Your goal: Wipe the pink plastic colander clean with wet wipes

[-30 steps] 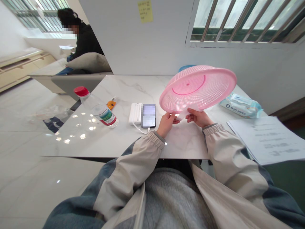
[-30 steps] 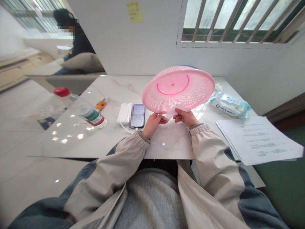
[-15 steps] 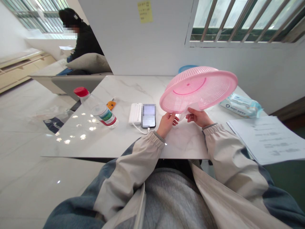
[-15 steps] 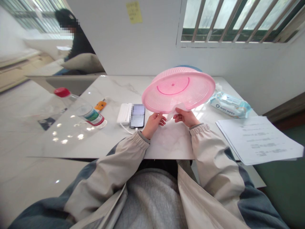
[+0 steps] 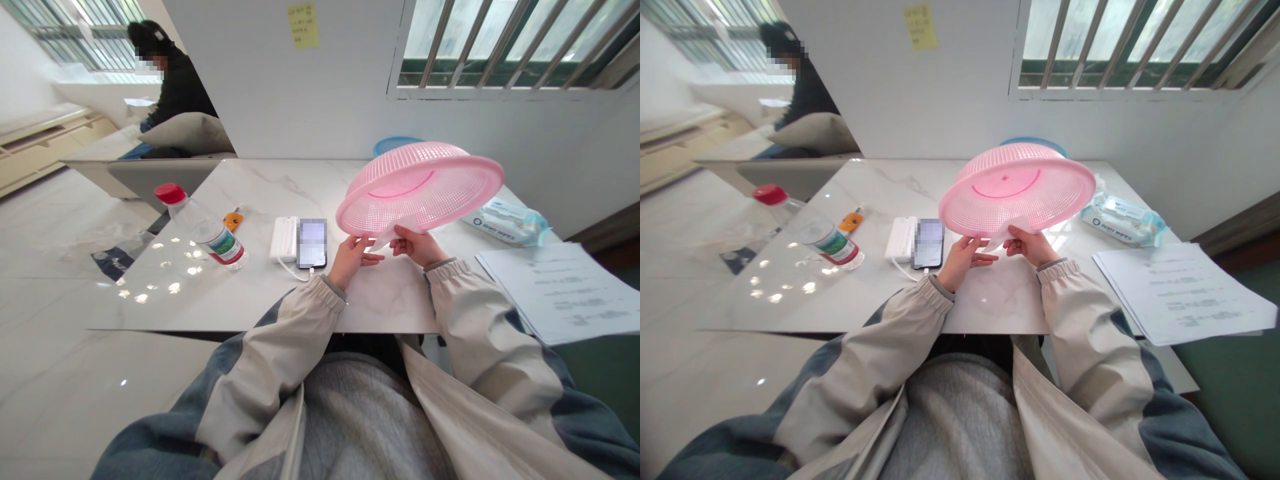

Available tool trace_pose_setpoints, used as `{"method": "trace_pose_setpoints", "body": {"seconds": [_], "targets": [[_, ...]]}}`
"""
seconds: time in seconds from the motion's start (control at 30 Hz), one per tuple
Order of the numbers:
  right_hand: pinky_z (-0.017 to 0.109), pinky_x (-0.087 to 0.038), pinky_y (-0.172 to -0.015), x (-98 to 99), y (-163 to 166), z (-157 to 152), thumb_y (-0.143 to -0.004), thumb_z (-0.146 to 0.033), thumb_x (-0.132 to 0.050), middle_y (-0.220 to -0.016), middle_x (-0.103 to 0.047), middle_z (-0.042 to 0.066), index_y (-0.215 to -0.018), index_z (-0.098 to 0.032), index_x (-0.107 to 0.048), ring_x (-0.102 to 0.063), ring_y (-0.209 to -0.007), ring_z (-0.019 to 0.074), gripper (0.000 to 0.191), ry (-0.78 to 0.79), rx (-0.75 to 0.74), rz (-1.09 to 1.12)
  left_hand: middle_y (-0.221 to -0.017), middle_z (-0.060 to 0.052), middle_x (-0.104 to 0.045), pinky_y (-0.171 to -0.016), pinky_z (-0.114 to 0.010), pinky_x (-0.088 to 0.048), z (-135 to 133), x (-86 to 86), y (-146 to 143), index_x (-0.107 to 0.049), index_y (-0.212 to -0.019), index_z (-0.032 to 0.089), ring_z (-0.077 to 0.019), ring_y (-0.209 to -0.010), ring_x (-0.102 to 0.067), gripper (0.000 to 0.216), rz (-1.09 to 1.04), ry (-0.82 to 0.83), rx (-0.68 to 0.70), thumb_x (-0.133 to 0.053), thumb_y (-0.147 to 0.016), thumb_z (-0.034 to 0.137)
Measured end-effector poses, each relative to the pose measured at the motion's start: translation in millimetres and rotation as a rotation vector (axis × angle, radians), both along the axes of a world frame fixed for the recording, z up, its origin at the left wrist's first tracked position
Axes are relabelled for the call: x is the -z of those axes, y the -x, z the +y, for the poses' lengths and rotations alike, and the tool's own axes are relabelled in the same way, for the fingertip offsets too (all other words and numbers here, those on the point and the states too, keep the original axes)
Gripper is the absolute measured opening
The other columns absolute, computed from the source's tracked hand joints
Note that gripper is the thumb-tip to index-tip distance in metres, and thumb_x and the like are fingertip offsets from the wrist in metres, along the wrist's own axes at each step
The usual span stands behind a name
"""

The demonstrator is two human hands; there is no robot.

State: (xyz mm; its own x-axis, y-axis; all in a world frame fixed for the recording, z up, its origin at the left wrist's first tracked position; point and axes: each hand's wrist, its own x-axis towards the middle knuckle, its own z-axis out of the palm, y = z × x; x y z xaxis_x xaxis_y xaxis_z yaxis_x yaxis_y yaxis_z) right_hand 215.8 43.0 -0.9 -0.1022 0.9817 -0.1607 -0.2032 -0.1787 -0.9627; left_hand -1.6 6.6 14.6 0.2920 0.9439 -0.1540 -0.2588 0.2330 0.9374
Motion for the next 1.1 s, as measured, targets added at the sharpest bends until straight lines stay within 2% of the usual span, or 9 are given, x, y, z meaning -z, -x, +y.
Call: {"method": "trace_pose_setpoints", "body": {"seconds": [0.1, 0.2, 0.5, 0.67, 0.93, 1.1], "targets": [[0.024, -0.062, -0.05, 0.5, -0.6, -0.5, -0.081, -0.041, -0.086, -0.066, -0.075, 0.007, -0.086, -0.013, -0.075, -0.068, -0.05, 0.0141, 0.03, 0.01, -0.01, 0.001, -0.131, -0.023, -0.074, -0.088, -0.036, -0.066, 1.3, 3.0, -0.6, -0.062, -0.122, 0.012, -0.023, -0.092, -0.082, 0.033, -0.04, -0.006, -0.007, -0.059, -0.107, 0.042], [0.024, -0.062, -0.05, 2.0, -1.1, -0.3, -0.083, -0.039, -0.085, -0.066, -0.075, 0.007, -0.086, -0.014, -0.075, -0.068, -0.051, 0.0145, 0.027, 0.017, -0.012, -0.001, -0.116, -0.021, -0.079, -0.091, -0.039, -0.065, 3.2, 6.7, -1.1, -0.062, -0.12, 0.011, -0.0239, -0.094, -0.082, 0.033, -0.034, -0.025, -0.011, -0.06, -0.107, 0.042], [0.023, -0.062, -0.048, 1.9, 0.7, -0.6, -0.084, -0.038, -0.083, -0.064, -0.075, 0.007, -0.088, -0.014, -0.074, -0.068, -0.048, 0.0146, 0.026, 0.023, 0.012, -0.01, -0.098, -0.015, -0.081, -0.083, -0.037, -0.066, 6.3, 9.2, -2.8, -0.063, -0.111, 0.012, -0.0212, -0.082, -0.081, 0.025, 0.024, -0.051, -0.045, -0.053, -0.11, 0.034], [0.024, -0.062, -0.048, 0.2, 1.5, -1.6, -0.084, -0.035, -0.083, -0.064, -0.075, 0.008, -0.087, -0.013, -0.074, -0.068, -0.047, 0.0148, 0.024, 0.025, 0.019, -0.011, -0.095, -0.012, -0.08, -0.079, -0.035, -0.065, 7.7, 10.5, -2.7, -0.063, -0.106, 0.013, -0.0195, -0.077, -0.079, 0.026, 0.053, -0.054, -0.055, -0.056, -0.109, 0.037], [0.024, -0.061, -0.047, -1.1, 2.4, -2.4, -0.084, -0.037, -0.083, -0.064, -0.074, 0.007, -0.086, -0.015, -0.071, -0.067, -0.048, 0.0149, 0.025, 0.029, 0.017, -0.037, -0.079, -0.006, -0.073, -0.067, -0.03, -0.062, 7.7, 7.8, -2.3, -0.059, -0.094, 0.014, -0.0167, -0.064, -0.075, 0.024, 0.075, -0.035, -0.088, -0.054, -0.109, 0.031], [0.024, -0.062, -0.048, -1.2, 1.6, -2.5, -0.082, -0.039, -0.086, -0.065, -0.075, 0.007, -0.086, -0.015, -0.072, -0.067, -0.048, 0.0146, 0.028, 0.014, -0.001, -0.037, -0.077, -0.005, -0.072, -0.066, -0.03, -0.059, 7.4, 7.5, -1.2, -0.061, -0.093, 0.014, -0.0152, -0.061, -0.072, 0.028, 0.097, -0.056, -0.103, -0.059, -0.107, 0.038]]}}
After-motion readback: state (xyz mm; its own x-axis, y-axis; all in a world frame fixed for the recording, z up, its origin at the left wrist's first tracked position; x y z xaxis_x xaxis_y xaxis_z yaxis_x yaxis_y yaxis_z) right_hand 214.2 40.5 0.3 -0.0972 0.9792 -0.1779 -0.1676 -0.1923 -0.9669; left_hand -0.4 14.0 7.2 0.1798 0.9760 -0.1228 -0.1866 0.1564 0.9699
